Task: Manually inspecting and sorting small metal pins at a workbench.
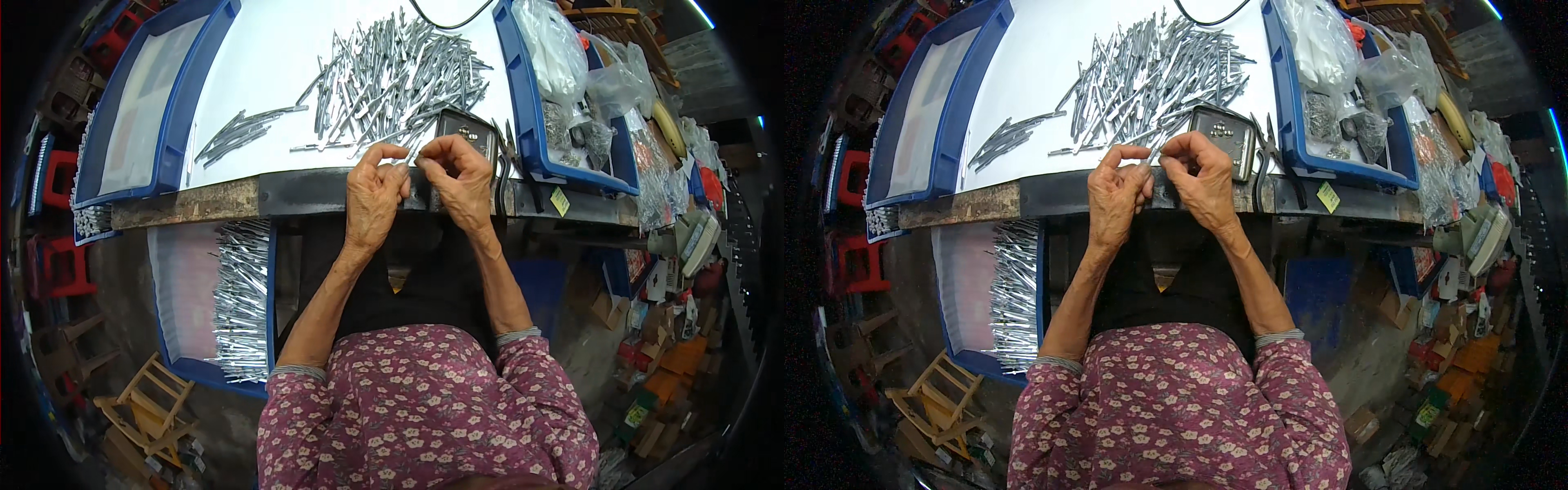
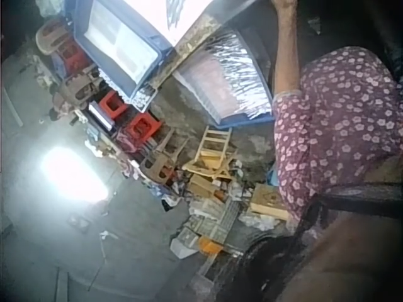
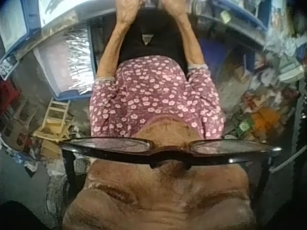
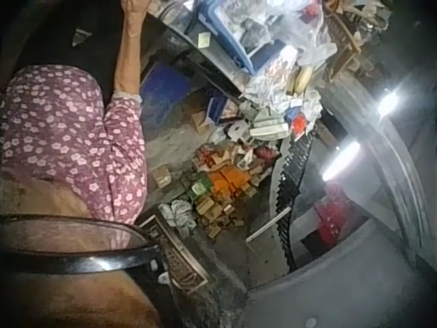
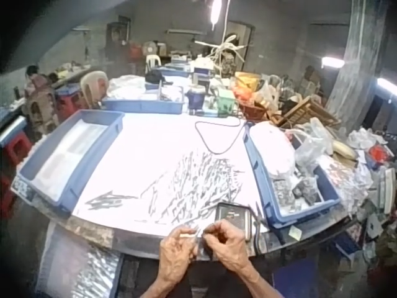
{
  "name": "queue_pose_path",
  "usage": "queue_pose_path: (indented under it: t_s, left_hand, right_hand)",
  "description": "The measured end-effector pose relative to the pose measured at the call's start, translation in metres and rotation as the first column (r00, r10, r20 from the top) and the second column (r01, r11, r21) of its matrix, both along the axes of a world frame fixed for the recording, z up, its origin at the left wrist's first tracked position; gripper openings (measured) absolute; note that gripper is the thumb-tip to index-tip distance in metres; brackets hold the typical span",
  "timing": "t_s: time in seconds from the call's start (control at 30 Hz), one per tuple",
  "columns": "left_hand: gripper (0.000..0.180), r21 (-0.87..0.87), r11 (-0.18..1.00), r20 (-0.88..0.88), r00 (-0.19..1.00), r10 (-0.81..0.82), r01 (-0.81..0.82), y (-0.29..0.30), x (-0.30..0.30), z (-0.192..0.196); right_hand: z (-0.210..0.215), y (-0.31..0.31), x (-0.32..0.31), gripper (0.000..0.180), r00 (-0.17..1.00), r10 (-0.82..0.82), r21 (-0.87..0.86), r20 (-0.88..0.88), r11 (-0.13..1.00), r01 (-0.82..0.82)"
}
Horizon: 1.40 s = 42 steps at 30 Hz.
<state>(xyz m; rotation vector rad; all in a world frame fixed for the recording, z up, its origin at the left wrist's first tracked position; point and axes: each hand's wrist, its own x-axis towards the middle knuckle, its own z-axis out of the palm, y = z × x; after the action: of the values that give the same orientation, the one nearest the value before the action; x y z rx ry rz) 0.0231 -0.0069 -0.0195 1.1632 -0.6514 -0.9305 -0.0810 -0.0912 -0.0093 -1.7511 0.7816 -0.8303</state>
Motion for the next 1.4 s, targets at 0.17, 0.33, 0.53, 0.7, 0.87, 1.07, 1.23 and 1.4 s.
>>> queue_pose_path:
  t_s: [0.17,0.33,0.53,0.7,0.87,1.07,1.23,1.4]
  left_hand:
    - [0.011,-0.004,1.0,-0.012,1.0,-0.001,0.001,0.0,0.001,0.0]
    - [0.011,-0.019,1.0,-0.01,1.0,0.012,-0.012,-0.001,0.0,0.0]
    - [0.011,-0.027,1.0,-0.093,0.996,-0.011,0.008,0.0,0.003,0.0]
    - [0.014,-0.051,0.996,-0.256,0.963,-0.079,0.068,0.004,0.008,0.003]
    - [0.017,-0.085,0.986,-0.42,0.893,-0.164,0.141,0.008,0.014,0.006]
    - [0.017,-0.142,0.979,-0.45,0.872,-0.195,0.146,0.007,0.011,0.005]
    - [0.019,-0.152,0.978,-0.412,0.89,-0.195,0.143,0.01,0.012,0.006]
    - [0.016,-0.115,0.992,-0.235,0.969,-0.081,0.055,0.008,0.003,0.007]
  right_hand:
    - [-0.003,0.004,0.002,0.013,0.997,0.008,0.066,0.075,0.998,-0.013]
    - [-0.003,0.005,0.002,0.013,0.993,0.009,0.075,0.115,0.997,-0.018]
    - [-0.004,0.004,0.004,0.014,0.994,0.003,0.04,0.105,0.999,-0.008]
    - [0.0,-0.002,0.001,0.015,0.997,0.037,-0.072,0.066,0.997,-0.032]
    - [0.006,-0.007,-0.001,0.019,0.984,0.089,0.135,0.155,0.985,-0.11]
    - [0.011,-0.01,0.0,0.028,0.947,0.115,0.346,0.301,0.912,-0.221]
    - [0.013,-0.01,0.001,0.031,0.968,0.145,0.105,0.207,0.98,-0.169]
    - [0.013,-0.008,0.003,0.031,0.954,0.097,0.27,0.283,0.947,-0.176]
